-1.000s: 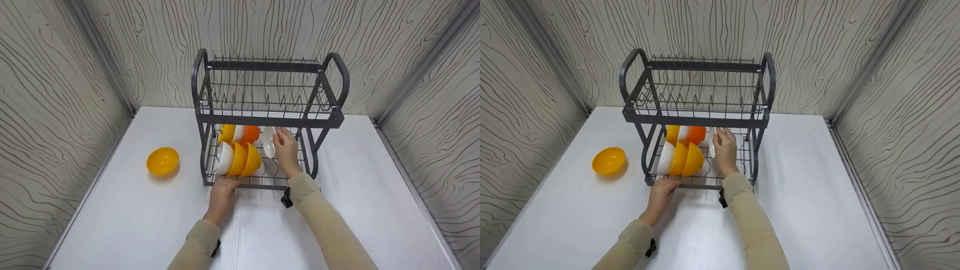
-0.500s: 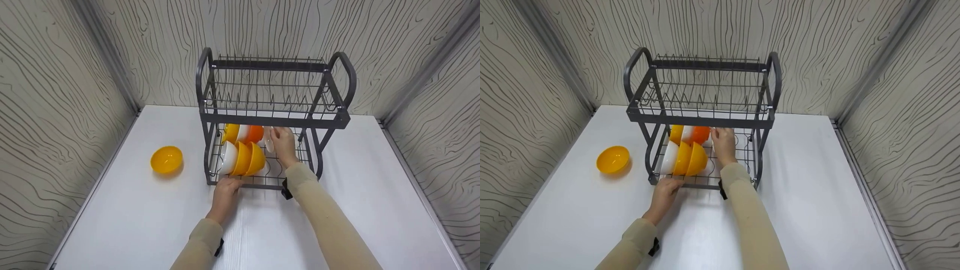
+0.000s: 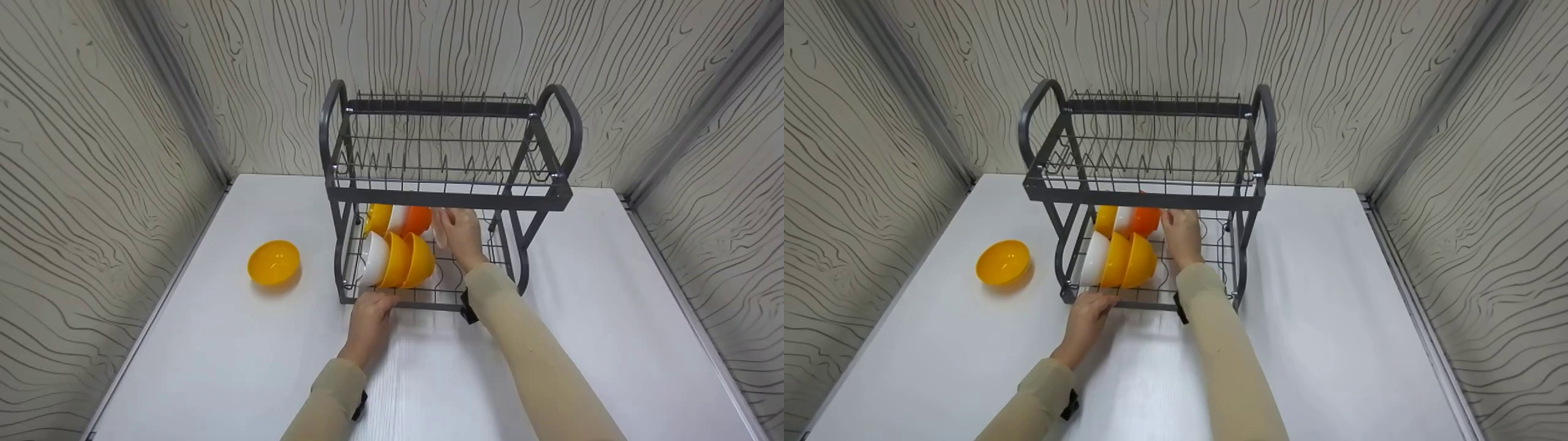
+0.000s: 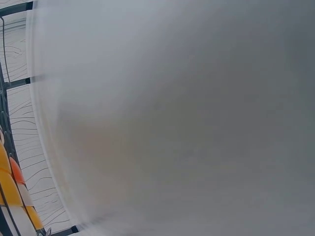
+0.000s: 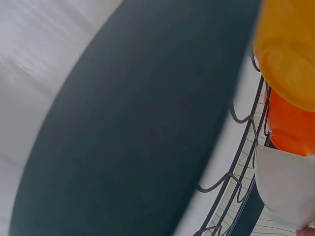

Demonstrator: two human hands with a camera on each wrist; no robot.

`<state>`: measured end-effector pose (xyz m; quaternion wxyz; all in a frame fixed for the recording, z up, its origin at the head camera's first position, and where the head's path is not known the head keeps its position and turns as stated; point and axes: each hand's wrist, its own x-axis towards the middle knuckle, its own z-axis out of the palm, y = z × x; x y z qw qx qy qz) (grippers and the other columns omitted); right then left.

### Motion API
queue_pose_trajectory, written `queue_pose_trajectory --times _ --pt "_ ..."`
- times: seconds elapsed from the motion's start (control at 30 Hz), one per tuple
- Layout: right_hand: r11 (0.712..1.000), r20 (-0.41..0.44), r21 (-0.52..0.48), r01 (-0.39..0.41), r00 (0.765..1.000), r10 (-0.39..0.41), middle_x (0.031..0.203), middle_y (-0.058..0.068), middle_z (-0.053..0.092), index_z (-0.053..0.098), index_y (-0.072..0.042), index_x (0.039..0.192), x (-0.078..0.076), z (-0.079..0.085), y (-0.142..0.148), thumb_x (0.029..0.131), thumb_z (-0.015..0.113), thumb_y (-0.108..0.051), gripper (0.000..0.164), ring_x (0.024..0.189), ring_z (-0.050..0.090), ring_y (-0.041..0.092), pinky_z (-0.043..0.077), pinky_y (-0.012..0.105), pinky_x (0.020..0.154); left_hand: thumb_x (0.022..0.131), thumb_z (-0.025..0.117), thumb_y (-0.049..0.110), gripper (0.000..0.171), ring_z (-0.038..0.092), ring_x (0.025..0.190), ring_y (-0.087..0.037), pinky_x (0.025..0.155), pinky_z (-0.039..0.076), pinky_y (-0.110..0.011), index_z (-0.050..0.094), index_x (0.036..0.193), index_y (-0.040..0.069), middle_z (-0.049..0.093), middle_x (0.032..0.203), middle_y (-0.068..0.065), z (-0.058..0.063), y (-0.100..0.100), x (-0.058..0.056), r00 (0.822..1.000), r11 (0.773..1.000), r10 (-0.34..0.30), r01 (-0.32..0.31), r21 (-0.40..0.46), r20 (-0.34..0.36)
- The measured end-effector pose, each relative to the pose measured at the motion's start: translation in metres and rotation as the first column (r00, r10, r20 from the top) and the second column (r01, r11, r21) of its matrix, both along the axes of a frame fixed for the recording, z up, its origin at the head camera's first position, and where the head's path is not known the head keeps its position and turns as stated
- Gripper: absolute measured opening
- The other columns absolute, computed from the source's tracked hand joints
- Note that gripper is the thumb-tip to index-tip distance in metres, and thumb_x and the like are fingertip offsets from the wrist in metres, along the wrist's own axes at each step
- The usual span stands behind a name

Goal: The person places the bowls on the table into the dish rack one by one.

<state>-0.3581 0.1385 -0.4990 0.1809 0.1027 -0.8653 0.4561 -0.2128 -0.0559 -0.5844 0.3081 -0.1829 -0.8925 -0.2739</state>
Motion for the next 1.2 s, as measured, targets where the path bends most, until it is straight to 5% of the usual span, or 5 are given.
queue_pose_trajectory --times 0.4,0.6,0.8,0.93,1.2 --pt "0.997 0.111 0.046 -0.061 0.992 0.055 0.133 0.006 0.049 0.054 -0.022 0.129 0.000 0.004 -0.003 0.095 0.046 -0.037 0.038 0.122 0.047 0.022 0.043 0.039 0.102 0.077 0.062 -0.003 0.025 0.059 0.076 -0.009 0.072 0.047 -0.023 0.072 0.087 0.017 0.068 0.079 0.008 -0.003 0.000 0.000 0.999 1.000 0.016 -0.016 0.005 -0.035" --pt "0.996 0.118 0.040 -0.077 0.990 0.072 0.134 0.003 0.051 0.050 -0.024 0.132 0.001 0.006 -0.006 0.095 0.046 -0.038 0.039 0.120 0.052 0.020 0.045 0.037 0.100 0.080 0.061 0.000 0.023 0.057 0.078 -0.009 0.073 0.047 -0.022 0.072 0.090 0.019 0.067 0.081 0.008 -0.002 0.001 0.001 1.000 1.000 0.015 -0.016 0.023 0.021" --pt "0.997 0.135 0.052 -0.065 0.989 0.057 0.117 0.004 0.062 0.055 -0.022 0.127 0.002 0.008 -0.009 0.095 0.045 -0.039 0.037 0.099 0.060 0.016 0.051 0.035 0.088 0.081 0.060 0.001 0.023 0.055 0.079 -0.009 0.073 0.046 -0.022 0.072 0.091 0.018 0.066 0.082 0.008 -0.002 0.001 0.002 0.998 1.000 0.018 -0.020 0.022 0.059" --pt "0.997 0.130 0.026 -0.074 0.989 0.070 0.098 0.010 0.066 0.055 -0.023 0.125 0.003 0.009 -0.012 0.096 0.045 -0.034 0.033 0.075 0.060 0.017 0.053 0.031 0.067 0.079 0.062 0.000 0.024 0.056 0.078 -0.008 0.073 0.046 -0.022 0.071 0.090 0.019 0.067 0.081 0.009 -0.002 0.001 0.002 0.999 1.000 0.022 -0.022 0.007 0.042" --pt "0.991 0.166 -0.105 -0.087 0.981 0.104 0.069 0.008 0.055 0.046 -0.035 0.130 0.004 0.008 -0.016 0.096 0.046 -0.032 0.034 0.052 0.055 0.022 0.047 0.025 0.044 0.080 0.061 0.002 0.023 0.055 0.081 -0.008 0.077 0.046 -0.022 0.071 0.093 0.019 0.066 0.083 0.010 -0.001 0.001 0.002 0.996 1.000 0.010 -0.013 0.026 0.089"
